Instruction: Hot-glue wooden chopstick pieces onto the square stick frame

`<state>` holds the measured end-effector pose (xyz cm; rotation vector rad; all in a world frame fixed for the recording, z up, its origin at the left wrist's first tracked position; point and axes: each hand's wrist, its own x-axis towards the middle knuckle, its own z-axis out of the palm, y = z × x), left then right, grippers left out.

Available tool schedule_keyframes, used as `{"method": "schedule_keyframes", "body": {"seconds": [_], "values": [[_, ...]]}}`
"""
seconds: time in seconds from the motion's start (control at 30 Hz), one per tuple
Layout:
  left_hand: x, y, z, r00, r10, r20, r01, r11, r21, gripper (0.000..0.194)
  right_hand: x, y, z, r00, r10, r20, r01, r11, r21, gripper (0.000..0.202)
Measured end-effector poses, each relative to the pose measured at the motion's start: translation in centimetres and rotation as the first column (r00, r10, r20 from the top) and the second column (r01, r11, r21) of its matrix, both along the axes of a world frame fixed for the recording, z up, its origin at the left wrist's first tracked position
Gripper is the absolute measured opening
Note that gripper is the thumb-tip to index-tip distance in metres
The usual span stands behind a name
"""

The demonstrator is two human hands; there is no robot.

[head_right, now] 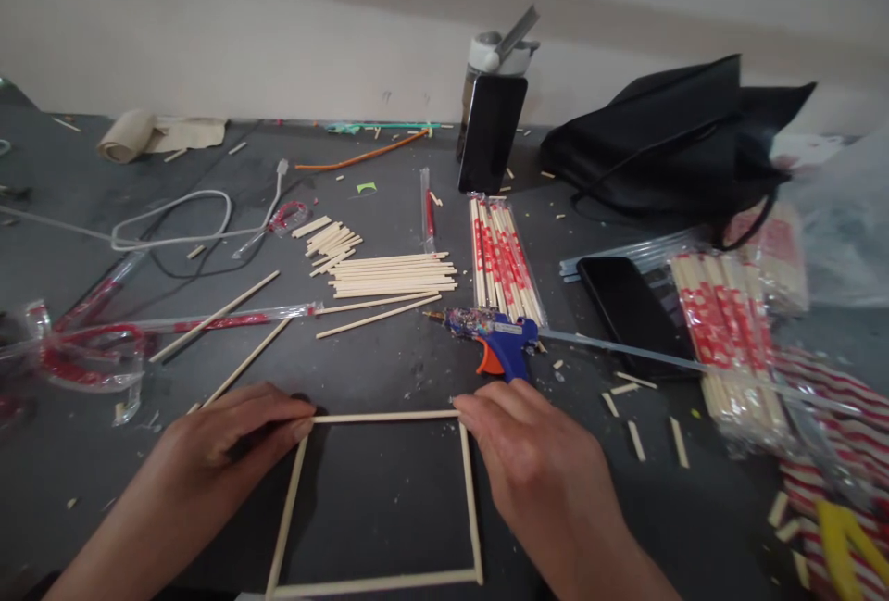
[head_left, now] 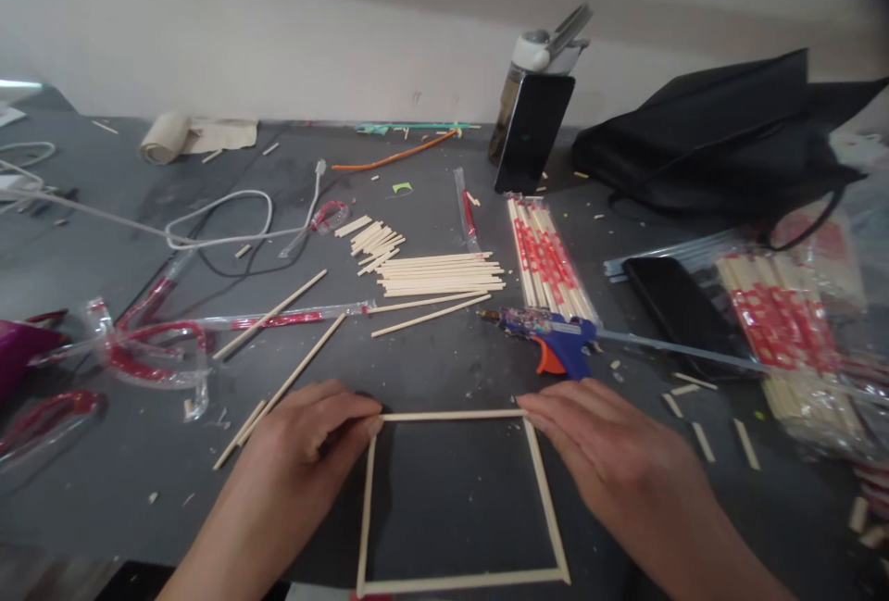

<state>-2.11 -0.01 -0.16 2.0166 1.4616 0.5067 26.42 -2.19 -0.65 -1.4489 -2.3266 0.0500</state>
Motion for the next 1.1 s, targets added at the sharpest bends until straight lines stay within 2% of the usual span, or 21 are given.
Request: {"method": "schedule_keyframes", "body": {"seconds": [0.1, 0.27, 0.4, 0.7, 0.9, 1.0, 1.1], "values": [[-0.2, -0.1, -0.2, 1.0, 0.003, 0.001, -0.003, 1.0, 0.0, 0.018, 0.1, -0.1, 0.1, 1.0, 0.012, 0.023, -0.012, 1.0, 0.029, 0.026], [-0.5, -0.1, -0.3, 0.998, 0.055, -0.007, -0.055, 0.998, -0.031, 0.02, 0.2, -0.2, 0.0, 0.999, -0.023, 0.027, 0.023, 1.0, -0.012, 0.026], [-0.3, -0.2, -0.2, 0.999, 0.036, 0.004, -0.036, 0.999, -0.019, 0.018, 0.0, -0.4, -0.2, 0.999, -0.044, 0.01, 0.045, 0.999, -0.031, 0.026], [0.2, 0.0, 0.2, 0.996, 0.05, 0.071, -0.048, 0.998, -0.028, 0.017, -0.3, -0.3, -0.8, 0.998, -0.054, 0.028, 0.054, 0.998, 0.02, 0.026], [0.2, 0.0, 0.2, 0.996, 0.083, 0.025, -0.082, 0.995, -0.052, 0.017, -0.5, -0.6, -0.5, 0.997, -0.057, 0.049, 0.056, 0.998, 0.012, 0.025], [0.1, -0.1, 0.5, 0.994, 0.106, 0.023, -0.103, 0.99, -0.093, 0.019, -0.4, -0.8, -0.4, 0.999, -0.046, 0.02, 0.046, 0.999, 0.03, 0.024], [-0.1, 0.0, 0.8, 0.991, 0.126, 0.041, -0.119, 0.983, -0.143, 0.022, 0.1, -0.7, -0.1, 0.993, -0.064, -0.099, 0.068, 0.997, 0.036, 0.024]]}}
